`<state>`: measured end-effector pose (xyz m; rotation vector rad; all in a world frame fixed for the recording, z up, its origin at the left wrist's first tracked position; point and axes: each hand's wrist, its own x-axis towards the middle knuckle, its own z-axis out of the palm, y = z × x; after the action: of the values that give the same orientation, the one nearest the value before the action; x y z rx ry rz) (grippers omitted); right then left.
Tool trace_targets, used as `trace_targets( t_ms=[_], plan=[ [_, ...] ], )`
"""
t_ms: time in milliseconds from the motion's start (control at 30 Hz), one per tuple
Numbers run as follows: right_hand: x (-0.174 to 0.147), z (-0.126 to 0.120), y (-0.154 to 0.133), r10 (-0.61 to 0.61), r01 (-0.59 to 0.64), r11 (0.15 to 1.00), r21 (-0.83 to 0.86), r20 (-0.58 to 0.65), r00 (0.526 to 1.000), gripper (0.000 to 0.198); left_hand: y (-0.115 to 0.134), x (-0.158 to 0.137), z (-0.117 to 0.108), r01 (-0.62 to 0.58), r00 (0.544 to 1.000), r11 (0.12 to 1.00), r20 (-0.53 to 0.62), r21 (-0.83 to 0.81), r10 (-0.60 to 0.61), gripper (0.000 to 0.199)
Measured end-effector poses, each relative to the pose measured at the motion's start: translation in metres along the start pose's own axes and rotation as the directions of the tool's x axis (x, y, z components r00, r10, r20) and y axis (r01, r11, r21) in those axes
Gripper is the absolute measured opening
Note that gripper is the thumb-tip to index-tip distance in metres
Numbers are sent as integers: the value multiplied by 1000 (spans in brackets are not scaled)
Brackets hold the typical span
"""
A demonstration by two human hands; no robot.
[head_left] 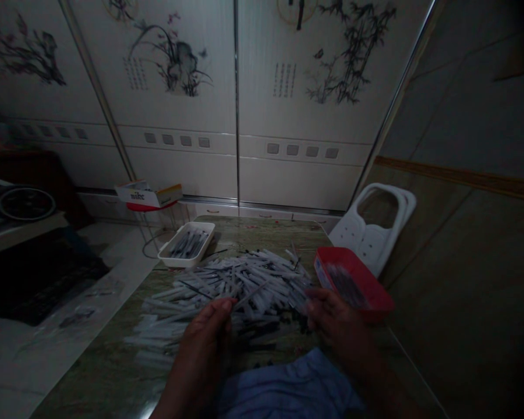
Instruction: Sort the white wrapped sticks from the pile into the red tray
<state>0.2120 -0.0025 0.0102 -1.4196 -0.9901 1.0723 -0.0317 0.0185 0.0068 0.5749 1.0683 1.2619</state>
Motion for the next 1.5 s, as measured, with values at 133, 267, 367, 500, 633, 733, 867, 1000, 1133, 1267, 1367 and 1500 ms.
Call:
trace_targets(
  t_ms=[133, 267, 367, 500, 633, 733, 867, 1000, 1133, 1267, 1367, 1500],
  plan=[
    [-2, 12, 5, 72, -87, 958, 274, 63, 995, 42, -9, 1, 3, 57, 993, 998, 105, -11, -55, 34],
    [-2, 13, 6, 87, -97, 935, 342, 45, 995, 40, -12, 1, 2, 64, 985, 997, 161, 45, -71, 30],
    [-2, 11, 6, 78, -85, 935, 344, 33, 996, 42, -13, -1, 1, 60, 980, 995, 185, 79, -74, 29],
    [-2, 10, 7, 44, -56, 945, 322, 43, 998, 39, -12, -3, 1, 69, 978, 995, 190, 74, -82, 28],
    [-2, 10, 10, 37, -51, 957, 285, 55, 998, 37, -13, -3, 2, 88, 974, 994, 202, 70, -100, 28],
    [-2, 10, 11, 39, -54, 962, 267, 62, 997, 38, -14, -3, 1, 98, 968, 992, 222, 85, -114, 28],
    [-3, 12, 10, 62, -82, 966, 244, 90, 994, 42, -15, -2, 0, 76, 969, 991, 226, 108, -99, 28],
    [-5, 16, 9, 75, -102, 970, 221, 128, 989, 42, -13, -3, 2, 86, 967, 985, 226, 147, -118, 30],
    [-8, 19, 8, 54, -83, 973, 214, 134, 989, 37, -12, -4, 3, 100, 958, 980, 248, 172, -141, 29],
    [-10, 23, 5, 44, -73, 977, 199, 143, 989, 37, -14, -8, 6, 40, 962, 970, 254, 239, -102, 27],
    [-12, 26, 4, 35, -63, 980, 190, 148, 988, 41, -15, -12, 10, 23, 962, 968, 257, 251, -89, 30],
    [-14, 27, 3, 10, -44, 974, 221, 153, 988, 41, -15, -15, 14, 44, 961, 976, 257, 215, -100, 29]
  ],
)
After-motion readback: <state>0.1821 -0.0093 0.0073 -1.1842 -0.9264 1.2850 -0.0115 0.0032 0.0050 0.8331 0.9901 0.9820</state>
